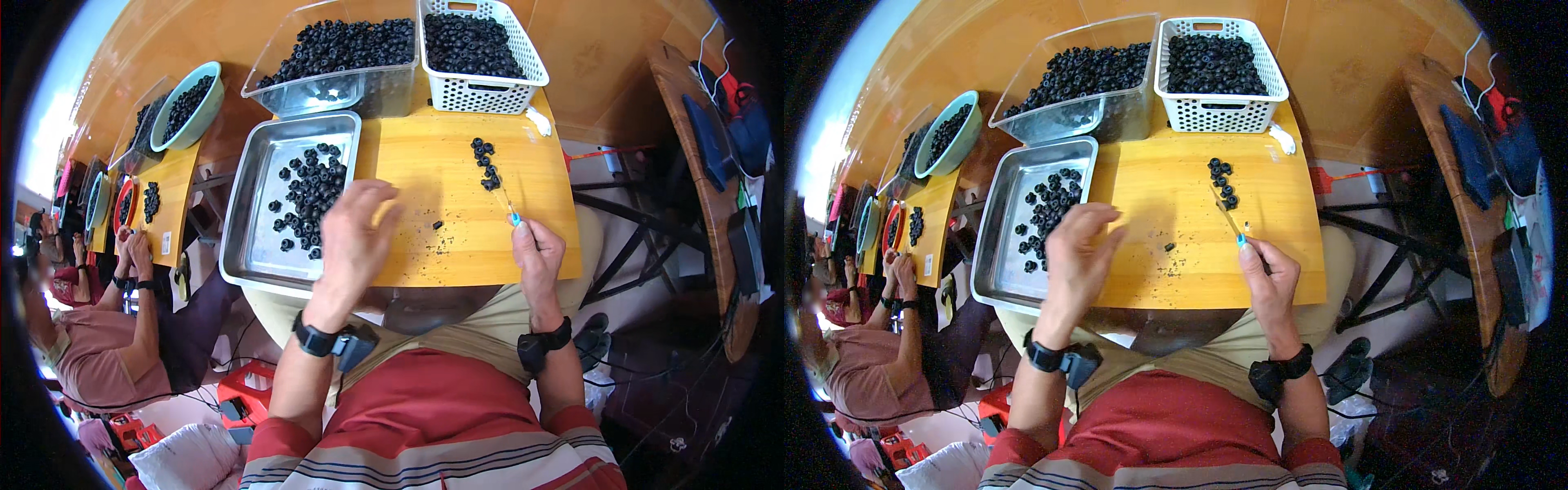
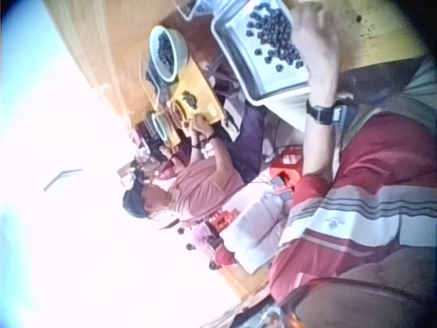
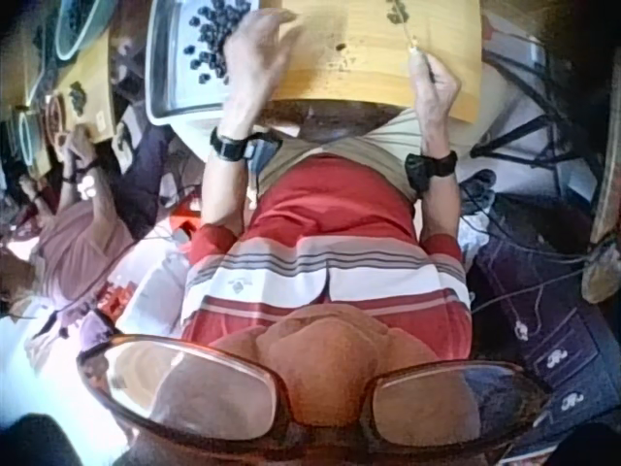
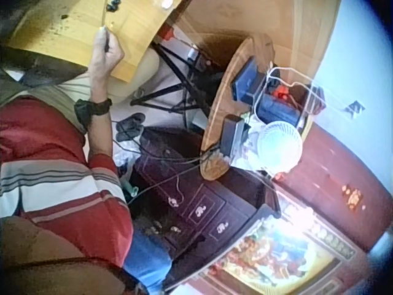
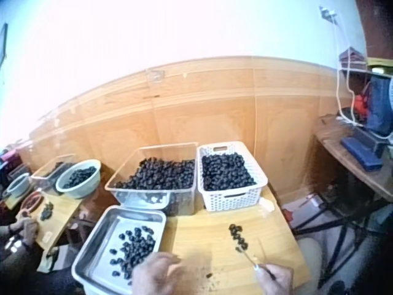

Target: Manually sorting and inspecting black olives or similar small produce using a small knife.

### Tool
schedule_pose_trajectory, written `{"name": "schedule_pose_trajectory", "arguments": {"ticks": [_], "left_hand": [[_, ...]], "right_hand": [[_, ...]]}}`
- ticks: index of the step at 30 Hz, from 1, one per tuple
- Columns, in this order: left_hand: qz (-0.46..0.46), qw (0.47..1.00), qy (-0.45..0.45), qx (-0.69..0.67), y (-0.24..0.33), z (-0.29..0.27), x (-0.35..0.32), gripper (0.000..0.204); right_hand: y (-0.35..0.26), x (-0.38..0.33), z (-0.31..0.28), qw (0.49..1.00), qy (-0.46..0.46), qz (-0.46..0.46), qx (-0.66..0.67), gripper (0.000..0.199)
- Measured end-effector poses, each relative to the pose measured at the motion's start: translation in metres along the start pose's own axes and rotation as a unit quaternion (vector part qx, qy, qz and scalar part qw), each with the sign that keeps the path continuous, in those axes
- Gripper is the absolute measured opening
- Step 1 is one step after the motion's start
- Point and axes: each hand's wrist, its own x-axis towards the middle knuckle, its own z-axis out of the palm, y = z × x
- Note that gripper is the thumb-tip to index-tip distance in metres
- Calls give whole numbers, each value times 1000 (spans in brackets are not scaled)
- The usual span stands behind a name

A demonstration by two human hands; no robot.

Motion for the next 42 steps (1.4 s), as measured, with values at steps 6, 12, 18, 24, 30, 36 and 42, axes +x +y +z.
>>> {"name": "schedule_pose_trajectory", "arguments": {"ticks": [6,12,18,24,30,36,42], "left_hand": [[39,995,-71,-52,17,62,41,21],[80,990,-107,-42,2,110,96,25],[152,972,-175,43,-17,137,118,33],[148,965,-207,58,-20,139,120,30],[98,973,-205,34,-16,134,112,24],[60,981,-185,24,-10,126,99,20],[4,982,-134,-136,-16,119,81,21]], "right_hand": [[6,-2,-5,999,15,30,32,29],[9,-2,-7,998,10,8,63,30],[9,-1,-9,998,2,-1,70,33],[9,0,-12,998,-5,8,60,36],[5,0,-9,999,-5,8,46,37],[5,0,-8,999,-6,11,31,37],[5,-1,-5,999,9,7,45,35]]}}
